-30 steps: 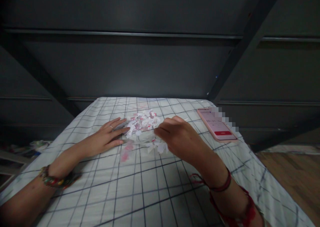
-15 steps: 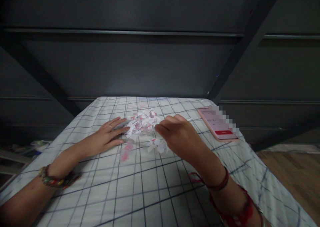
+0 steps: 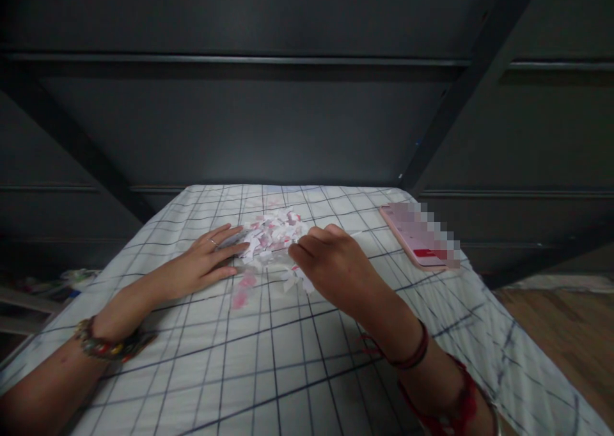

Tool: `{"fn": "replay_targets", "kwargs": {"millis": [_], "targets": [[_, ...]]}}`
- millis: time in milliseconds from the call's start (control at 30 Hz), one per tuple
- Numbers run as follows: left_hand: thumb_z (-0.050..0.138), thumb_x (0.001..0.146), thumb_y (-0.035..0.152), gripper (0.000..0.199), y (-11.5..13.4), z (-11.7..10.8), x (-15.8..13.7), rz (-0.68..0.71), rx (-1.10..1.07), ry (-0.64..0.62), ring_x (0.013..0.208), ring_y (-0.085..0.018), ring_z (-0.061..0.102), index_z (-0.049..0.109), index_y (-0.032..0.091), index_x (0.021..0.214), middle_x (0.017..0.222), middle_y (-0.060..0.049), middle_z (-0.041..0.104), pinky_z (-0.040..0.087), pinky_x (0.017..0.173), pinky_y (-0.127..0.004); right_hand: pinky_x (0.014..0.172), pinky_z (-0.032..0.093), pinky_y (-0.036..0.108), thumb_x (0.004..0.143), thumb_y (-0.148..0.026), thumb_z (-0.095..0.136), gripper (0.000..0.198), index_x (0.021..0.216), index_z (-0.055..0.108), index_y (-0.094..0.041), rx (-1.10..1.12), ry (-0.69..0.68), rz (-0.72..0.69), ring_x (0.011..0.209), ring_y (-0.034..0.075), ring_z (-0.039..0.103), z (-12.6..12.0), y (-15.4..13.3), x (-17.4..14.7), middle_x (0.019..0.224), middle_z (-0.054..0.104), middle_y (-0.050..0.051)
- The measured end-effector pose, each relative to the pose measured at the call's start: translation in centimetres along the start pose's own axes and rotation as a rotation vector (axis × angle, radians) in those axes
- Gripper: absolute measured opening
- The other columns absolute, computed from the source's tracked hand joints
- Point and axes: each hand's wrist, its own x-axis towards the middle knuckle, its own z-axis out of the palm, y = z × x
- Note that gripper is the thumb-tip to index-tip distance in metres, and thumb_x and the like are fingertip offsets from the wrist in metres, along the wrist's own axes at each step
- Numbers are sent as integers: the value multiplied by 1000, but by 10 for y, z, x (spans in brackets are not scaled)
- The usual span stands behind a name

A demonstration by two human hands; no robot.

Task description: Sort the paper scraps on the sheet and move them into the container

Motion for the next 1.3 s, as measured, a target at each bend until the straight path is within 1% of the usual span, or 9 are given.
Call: {"fn": "replay_targets", "kwargs": {"millis": [100,267,467,633,733,900,1033,1133,1300], "targets": [[25,92,56,57,-1,1,0,-1,-4,2,134,-32,23,48,19,129,143,-14,32,27,105,-51,60,31,28,69,7,37,33,70,61,-16,28,-30,-26,61,15,44,-2,0,0,63,57,2],[28,92,56,55,-2,2,0,3,-10,9,134,-31,23,48,19,128,143,-12,33,26,106,-50,57,29,29,69,7,36,34,67,61,-16,-18,45,-9,58,15,43,-3,1,1,60,56,2],[29,93,55,54,-2,2,0,-1,-19,4,134,-31,23,48,19,128,144,-12,33,26,105,-50,59,30,29,70,7,38,32,65,59,-17,-11,3,-27,60,15,44,-3,-1,2,61,56,2],[28,93,55,54,-2,1,0,10,-16,11,134,-31,22,48,19,128,143,-12,33,26,106,-50,59,29,29,71,6,37,32,66,59,-17,-23,29,-34,60,15,43,-4,2,1,61,56,1],[28,93,54,53,0,1,0,27,-16,17,134,-31,21,46,20,130,143,-12,32,26,106,-51,59,30,29,69,7,38,32,66,59,-17,-35,-3,-15,60,15,44,-4,3,1,61,56,1],[34,93,51,47,5,-2,2,71,-44,-11,135,-32,19,46,27,131,146,-8,27,24,106,-52,58,33,30,66,8,38,34,64,59,-18,-72,-75,33,58,15,46,-9,4,1,60,57,2],[37,92,50,46,8,-5,3,83,-61,-18,135,-32,18,45,29,132,147,-6,26,22,107,-52,59,36,32,65,9,37,35,68,61,-17,-90,-95,61,60,16,49,-10,6,0,62,58,3],[37,92,50,46,9,-6,3,73,-63,-15,135,-31,18,46,29,131,147,-6,26,23,107,-51,59,36,32,64,8,37,35,69,61,-18,-71,-107,60,61,17,50,-10,8,-1,63,58,3],[36,92,50,48,10,-5,4,109,-48,-30,135,-32,19,45,25,132,147,-9,27,22,107,-52,60,36,31,63,9,37,36,66,60,-18,-49,-106,52,62,16,50,-8,8,-1,63,58,2]]}}
